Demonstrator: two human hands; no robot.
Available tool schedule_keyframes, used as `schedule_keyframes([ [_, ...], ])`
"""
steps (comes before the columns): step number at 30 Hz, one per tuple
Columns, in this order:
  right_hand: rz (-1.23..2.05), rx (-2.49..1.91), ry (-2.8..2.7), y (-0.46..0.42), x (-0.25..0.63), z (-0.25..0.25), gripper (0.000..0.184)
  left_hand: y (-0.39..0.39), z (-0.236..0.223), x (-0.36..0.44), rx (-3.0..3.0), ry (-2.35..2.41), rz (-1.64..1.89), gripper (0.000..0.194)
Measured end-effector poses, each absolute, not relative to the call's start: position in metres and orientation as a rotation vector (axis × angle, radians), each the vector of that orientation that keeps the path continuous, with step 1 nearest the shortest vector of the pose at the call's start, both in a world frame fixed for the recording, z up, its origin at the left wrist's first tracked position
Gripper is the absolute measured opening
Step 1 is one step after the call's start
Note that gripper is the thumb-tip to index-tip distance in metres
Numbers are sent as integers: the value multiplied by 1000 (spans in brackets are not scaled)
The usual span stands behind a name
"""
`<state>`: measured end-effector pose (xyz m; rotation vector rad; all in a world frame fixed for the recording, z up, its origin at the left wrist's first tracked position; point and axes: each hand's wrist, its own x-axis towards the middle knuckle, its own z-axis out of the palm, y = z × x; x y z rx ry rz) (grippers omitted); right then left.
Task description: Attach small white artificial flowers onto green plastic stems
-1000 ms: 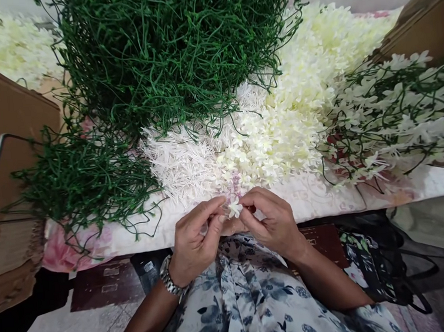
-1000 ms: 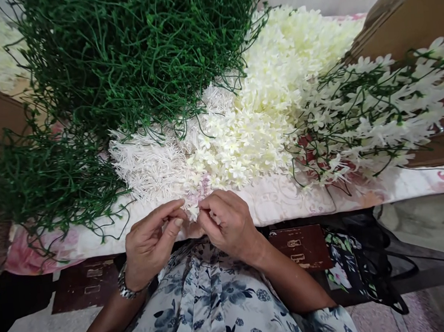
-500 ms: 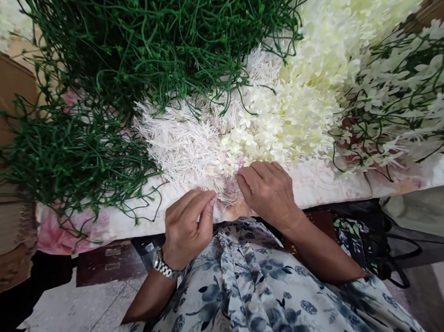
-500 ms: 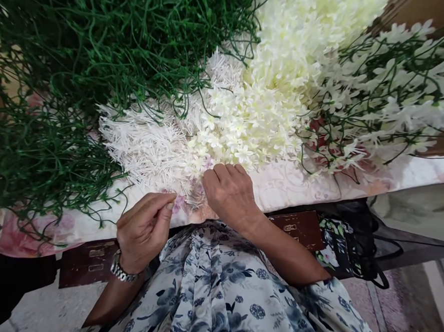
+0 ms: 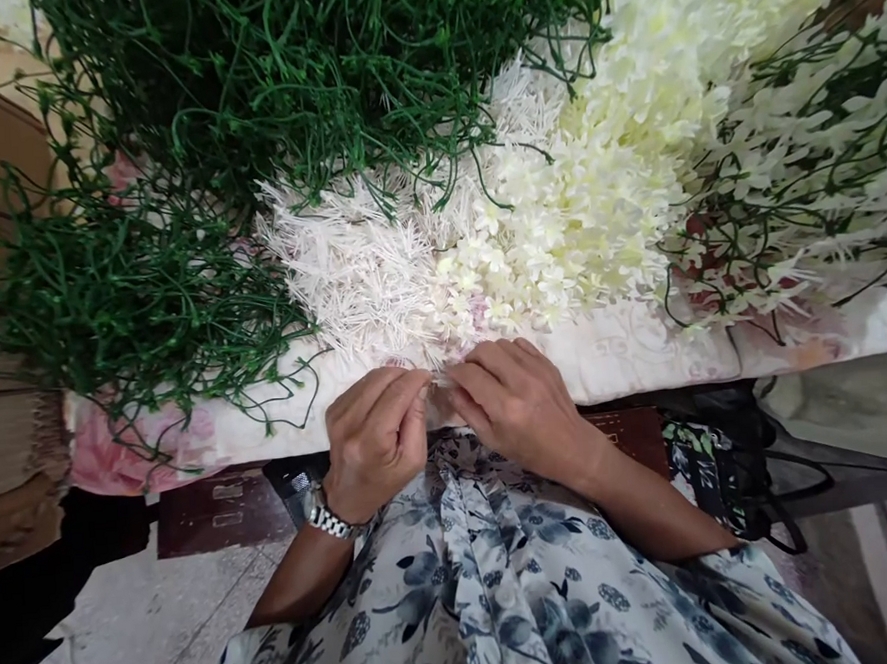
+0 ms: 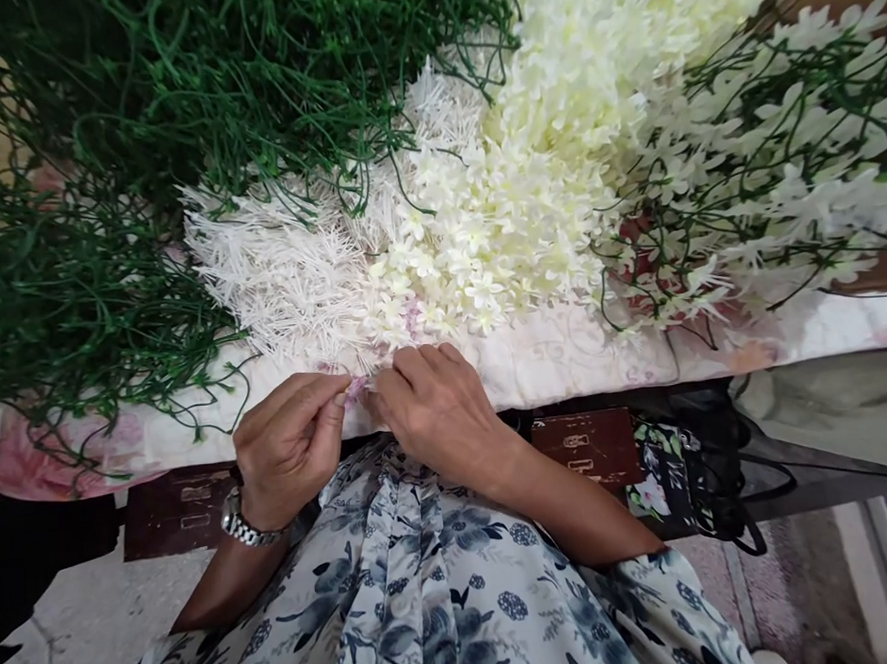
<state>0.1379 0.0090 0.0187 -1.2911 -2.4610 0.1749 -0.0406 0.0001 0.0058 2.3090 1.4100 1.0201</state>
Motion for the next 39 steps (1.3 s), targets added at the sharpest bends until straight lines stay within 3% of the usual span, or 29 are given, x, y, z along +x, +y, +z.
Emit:
schedule_keyframes([
  [14,453,-1305,-2107,2,145,10,12,-9,6,-30,2464,1308,784,13],
  [21,518,-1312,-1995,3,157,10,10,0,11,-19,2509,1314,820,20],
  [25,558,-1301,-1971,1,158,8,9,4,13,-6,2524,1351,778,5],
  [29,615,-1302,-1934,-1,160,4,9,7,12,2,2525,1366,777,16],
  [39,467,-1378,-1892,4,183,6,10,4,14,0,2619,1469,580,17],
])
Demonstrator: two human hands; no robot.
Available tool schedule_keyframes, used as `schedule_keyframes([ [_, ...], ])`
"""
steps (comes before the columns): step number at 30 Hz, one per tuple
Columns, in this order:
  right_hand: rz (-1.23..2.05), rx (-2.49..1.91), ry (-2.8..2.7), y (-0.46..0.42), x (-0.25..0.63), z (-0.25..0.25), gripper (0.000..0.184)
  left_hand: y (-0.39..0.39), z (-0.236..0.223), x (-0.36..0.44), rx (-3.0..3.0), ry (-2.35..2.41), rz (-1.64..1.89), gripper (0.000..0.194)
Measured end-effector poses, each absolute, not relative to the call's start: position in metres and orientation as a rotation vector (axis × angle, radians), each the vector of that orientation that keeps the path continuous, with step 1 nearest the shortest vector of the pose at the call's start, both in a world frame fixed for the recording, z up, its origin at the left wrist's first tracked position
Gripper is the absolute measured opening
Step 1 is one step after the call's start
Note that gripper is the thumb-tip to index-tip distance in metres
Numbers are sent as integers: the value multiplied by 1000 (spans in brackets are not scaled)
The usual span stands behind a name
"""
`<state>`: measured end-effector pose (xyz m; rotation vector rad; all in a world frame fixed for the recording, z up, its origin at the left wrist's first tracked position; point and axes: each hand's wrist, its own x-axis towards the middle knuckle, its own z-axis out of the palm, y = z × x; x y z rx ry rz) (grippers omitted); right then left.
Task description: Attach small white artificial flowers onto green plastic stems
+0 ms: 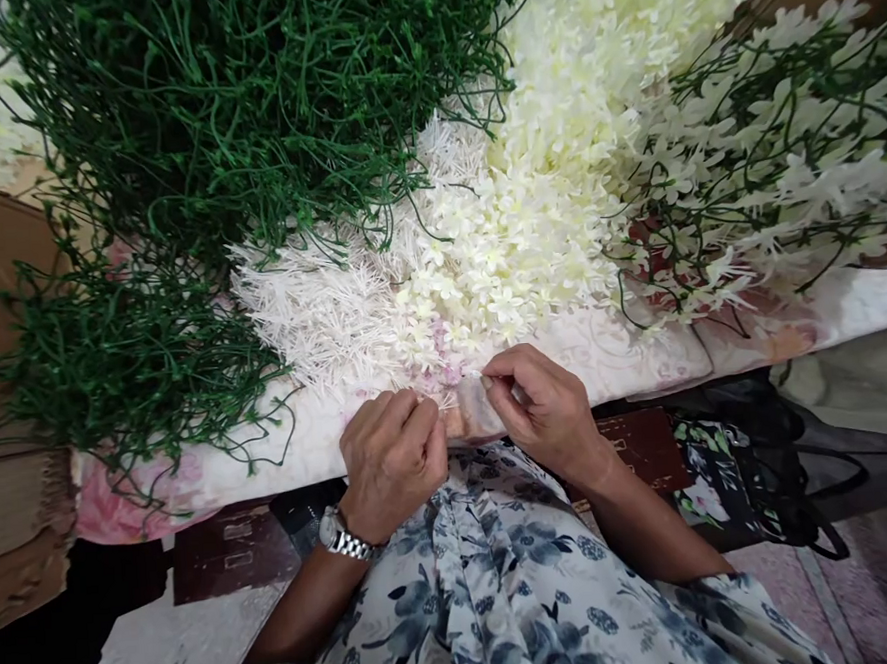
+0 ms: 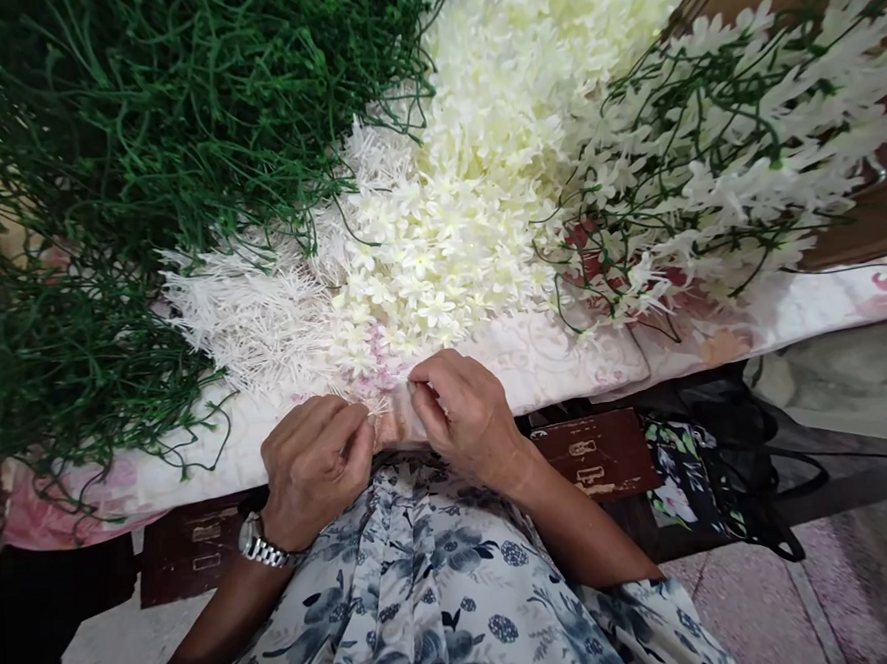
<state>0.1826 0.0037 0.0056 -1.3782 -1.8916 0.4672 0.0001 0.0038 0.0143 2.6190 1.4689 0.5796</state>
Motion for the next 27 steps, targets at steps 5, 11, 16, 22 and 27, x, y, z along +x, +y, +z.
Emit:
schedule_keyframes([
  [5,164,-1464,-2048,12,187,5,13,3,19,-3,2640,1532,460,16],
  [11,-53,-1627,-2220,15,177,-3,14,5,22,-9,2580,1552,565,12],
  [16,-54,-1590,-2199,14,176,-9,19,6,22,-12,2521,1514,664,9],
  [22,85,-1500,-2116,8,182,-5,19,3,22,-11,2457,1448,769,8],
  [27,243,-1465,-2064,5,190,-5,14,14,34,-1,2570,1482,795,9],
])
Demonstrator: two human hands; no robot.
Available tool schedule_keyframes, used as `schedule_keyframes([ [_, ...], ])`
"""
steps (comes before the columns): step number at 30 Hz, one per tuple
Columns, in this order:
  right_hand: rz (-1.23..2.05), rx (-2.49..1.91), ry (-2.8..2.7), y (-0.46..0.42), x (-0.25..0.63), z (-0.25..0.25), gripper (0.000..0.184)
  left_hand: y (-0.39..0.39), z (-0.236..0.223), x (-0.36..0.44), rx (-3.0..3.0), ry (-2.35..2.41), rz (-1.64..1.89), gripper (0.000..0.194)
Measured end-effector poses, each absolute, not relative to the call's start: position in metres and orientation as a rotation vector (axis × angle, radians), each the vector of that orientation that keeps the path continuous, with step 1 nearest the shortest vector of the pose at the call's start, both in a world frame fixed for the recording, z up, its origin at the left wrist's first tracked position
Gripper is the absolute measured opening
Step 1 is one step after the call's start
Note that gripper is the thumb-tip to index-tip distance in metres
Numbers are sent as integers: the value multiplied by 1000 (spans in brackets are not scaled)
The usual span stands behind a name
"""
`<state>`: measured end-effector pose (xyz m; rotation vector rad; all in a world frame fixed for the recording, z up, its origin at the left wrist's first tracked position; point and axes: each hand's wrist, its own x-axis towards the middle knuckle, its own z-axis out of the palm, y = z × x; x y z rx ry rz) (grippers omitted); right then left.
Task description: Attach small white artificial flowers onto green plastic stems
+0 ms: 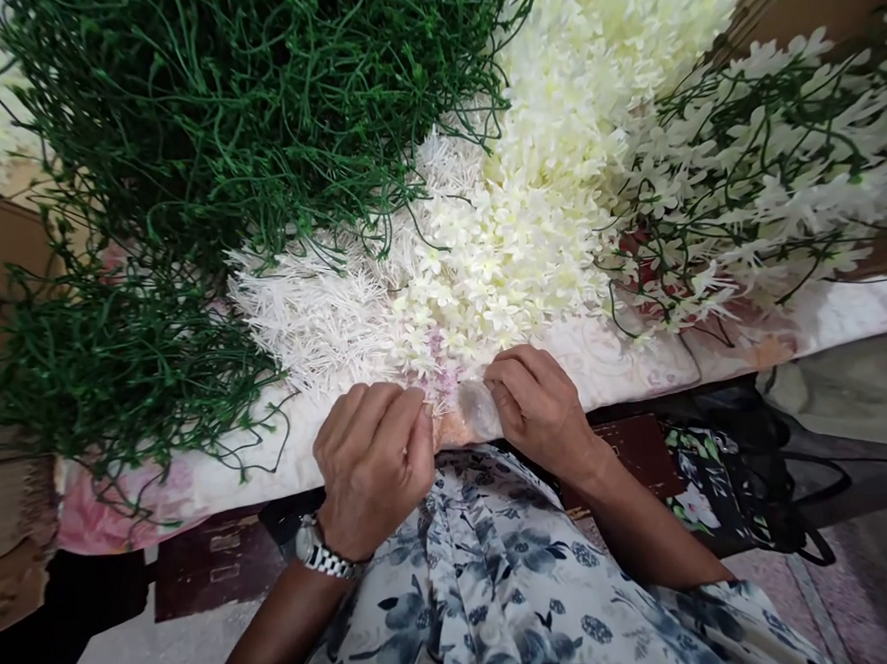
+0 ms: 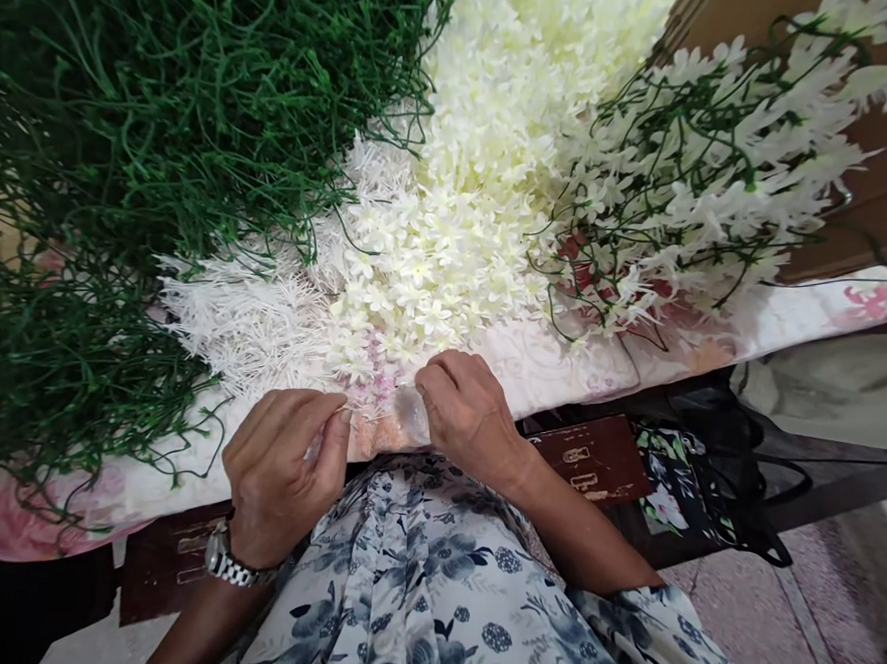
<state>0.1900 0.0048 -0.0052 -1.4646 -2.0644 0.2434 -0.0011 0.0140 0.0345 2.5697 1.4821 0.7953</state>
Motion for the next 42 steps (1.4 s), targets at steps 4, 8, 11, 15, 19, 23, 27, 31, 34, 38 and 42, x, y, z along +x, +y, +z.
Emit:
schedule_keyframes([
  [4,300,-1408,-1988,7,194,-8,13,37,48,19,2839,1513,558,13],
  [8,379,-1335,-1903,7,197,-9,12,59,49,41,2965,1454,273,9],
  [11,407,-1317,-1845,7,198,-10,10,67,43,50,2998,1419,208,9],
  [15,400,-1313,-1810,8,199,-12,10,70,41,53,3001,1407,200,14],
  [19,405,-1326,-1792,9,199,-11,9,65,47,49,2896,1436,279,13],
  [23,398,-1334,-1756,9,199,-2,11,55,54,44,2629,1393,468,15],
  [27,393,-1344,-1759,7,198,5,11,44,57,42,2409,1274,636,13],
  [31,416,-1351,-1775,2,196,7,9,34,54,38,2327,1210,719,11],
  [34,424,-1329,-1786,-1,194,9,9,27,49,33,2329,1186,741,12],
  [38,455,-1303,-1821,-4,190,11,9,20,44,26,2356,1146,756,13],
  [42,464,-1297,-1864,-7,188,12,9,15,42,20,2392,1094,802,13],
])
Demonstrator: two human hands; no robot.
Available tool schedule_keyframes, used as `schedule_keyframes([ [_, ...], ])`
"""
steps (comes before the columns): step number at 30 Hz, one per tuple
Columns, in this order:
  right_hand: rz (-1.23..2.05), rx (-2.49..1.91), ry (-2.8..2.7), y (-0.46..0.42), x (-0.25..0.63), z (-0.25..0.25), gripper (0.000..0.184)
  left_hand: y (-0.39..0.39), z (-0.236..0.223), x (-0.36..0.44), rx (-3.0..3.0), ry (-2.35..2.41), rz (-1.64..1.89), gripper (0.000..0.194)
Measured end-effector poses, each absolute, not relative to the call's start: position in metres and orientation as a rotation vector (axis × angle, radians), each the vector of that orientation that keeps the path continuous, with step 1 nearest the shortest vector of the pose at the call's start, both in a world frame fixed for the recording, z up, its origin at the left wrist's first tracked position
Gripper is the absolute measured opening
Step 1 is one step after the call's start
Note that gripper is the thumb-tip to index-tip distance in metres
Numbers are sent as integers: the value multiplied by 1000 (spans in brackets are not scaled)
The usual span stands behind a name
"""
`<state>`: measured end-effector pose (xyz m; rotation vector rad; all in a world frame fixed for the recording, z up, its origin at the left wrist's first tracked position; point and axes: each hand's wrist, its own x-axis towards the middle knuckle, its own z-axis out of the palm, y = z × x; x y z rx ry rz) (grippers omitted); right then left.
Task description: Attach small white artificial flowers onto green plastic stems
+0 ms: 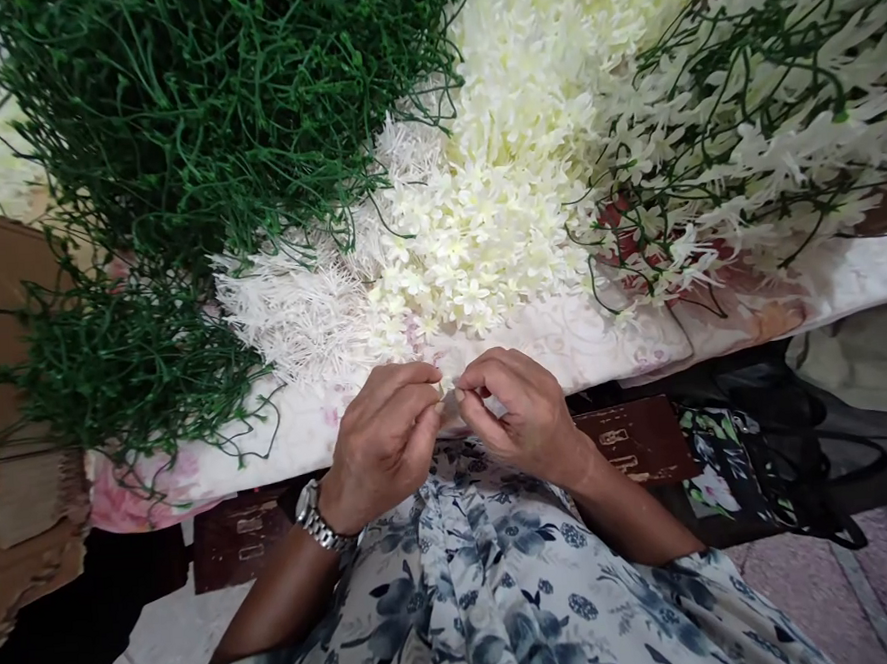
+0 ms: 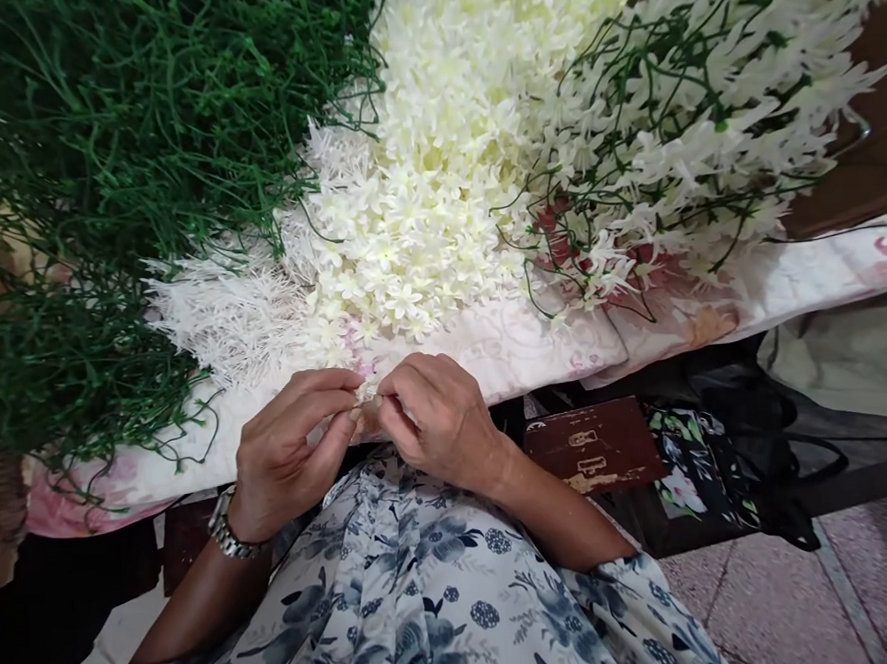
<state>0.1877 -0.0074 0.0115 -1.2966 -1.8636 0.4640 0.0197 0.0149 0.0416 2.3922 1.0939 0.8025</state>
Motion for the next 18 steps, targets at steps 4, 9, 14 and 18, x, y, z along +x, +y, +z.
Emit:
schedule_keyframes([
  [4,466,-1295,-1892,-10,187,12,9,12,38,16,2448,1005,858,16],
  [9,496,-1273,-1882,-12,185,13,10,9,34,13,2456,960,855,16],
  [14,516,-1198,-1888,-14,183,12,8,6,33,8,2239,895,913,21],
  [18,489,-1153,-1924,-15,182,12,9,4,30,7,1971,968,1003,25],
])
